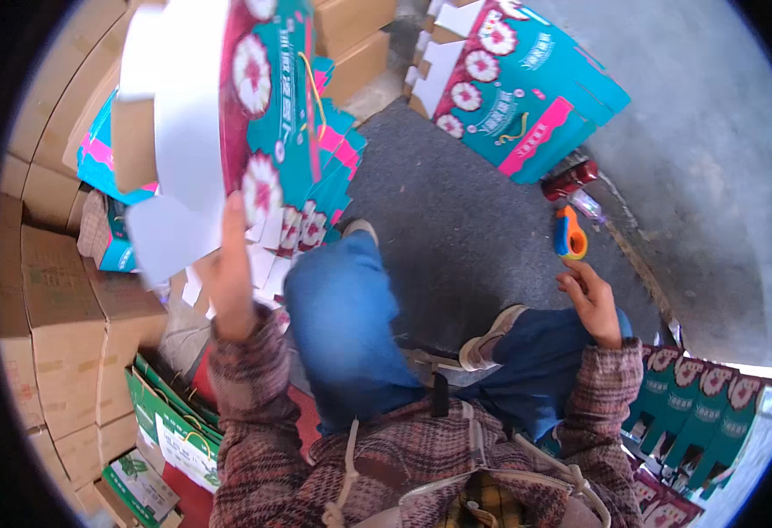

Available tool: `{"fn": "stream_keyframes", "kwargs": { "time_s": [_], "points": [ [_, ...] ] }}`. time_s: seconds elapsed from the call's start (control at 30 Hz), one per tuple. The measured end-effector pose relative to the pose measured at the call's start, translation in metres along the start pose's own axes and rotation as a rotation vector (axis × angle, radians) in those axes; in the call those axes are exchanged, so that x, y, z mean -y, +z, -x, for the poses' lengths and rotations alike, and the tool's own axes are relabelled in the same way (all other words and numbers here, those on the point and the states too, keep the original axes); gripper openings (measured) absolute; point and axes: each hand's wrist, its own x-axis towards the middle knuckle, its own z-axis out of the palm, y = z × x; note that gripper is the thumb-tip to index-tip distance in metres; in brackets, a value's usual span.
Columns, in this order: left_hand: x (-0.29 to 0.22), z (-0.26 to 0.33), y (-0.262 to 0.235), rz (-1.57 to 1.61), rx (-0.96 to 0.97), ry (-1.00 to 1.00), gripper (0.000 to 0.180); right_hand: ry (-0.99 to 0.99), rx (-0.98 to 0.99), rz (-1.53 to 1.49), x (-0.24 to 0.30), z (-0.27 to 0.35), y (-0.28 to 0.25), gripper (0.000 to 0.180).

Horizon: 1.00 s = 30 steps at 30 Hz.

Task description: Folding and assembling cardboard packaging boxes for products.

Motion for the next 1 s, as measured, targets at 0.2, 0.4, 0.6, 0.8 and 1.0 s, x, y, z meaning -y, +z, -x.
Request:
{"fn": "stream_keyframes", "kwargs": {
  "time_s": [0.2, 0.4, 0.6, 0.8, 1.0],
  "points": [
    [-0.116, -0.003, 0.007, -0.035, 0.425, 0.283, 0.020, -0.237, -0.466, 0.043, -0.003, 0.018, -0.010, 0.029],
    [-0.103, -0.007, 0.067, -0.004, 0.930, 0.248, 0.024, -0.370, -0.890, 0.297, 0.029, 0.049, -0.054, 0.043],
    [-0.088, -0.002, 0.100, 0.038, 1.278, 0.162, 0.027, -0.391, 0.062, 0.251, 0.074, 0.049, -0.082, 0.055],
    [-0.059, -0.002, 0.130, -0.107, 1.107, 0.284, 0.036, -0.203, 0.465, 0.111, 0.047, -0.006, -0.058, 0.044],
    [-0.045, 0.036, 0.149, -0.372, 0.646, 0.568, 0.070, -0.024, 0.291, -0.038, 0.041, -0.045, -0.039, 0.043]
  ]
}}
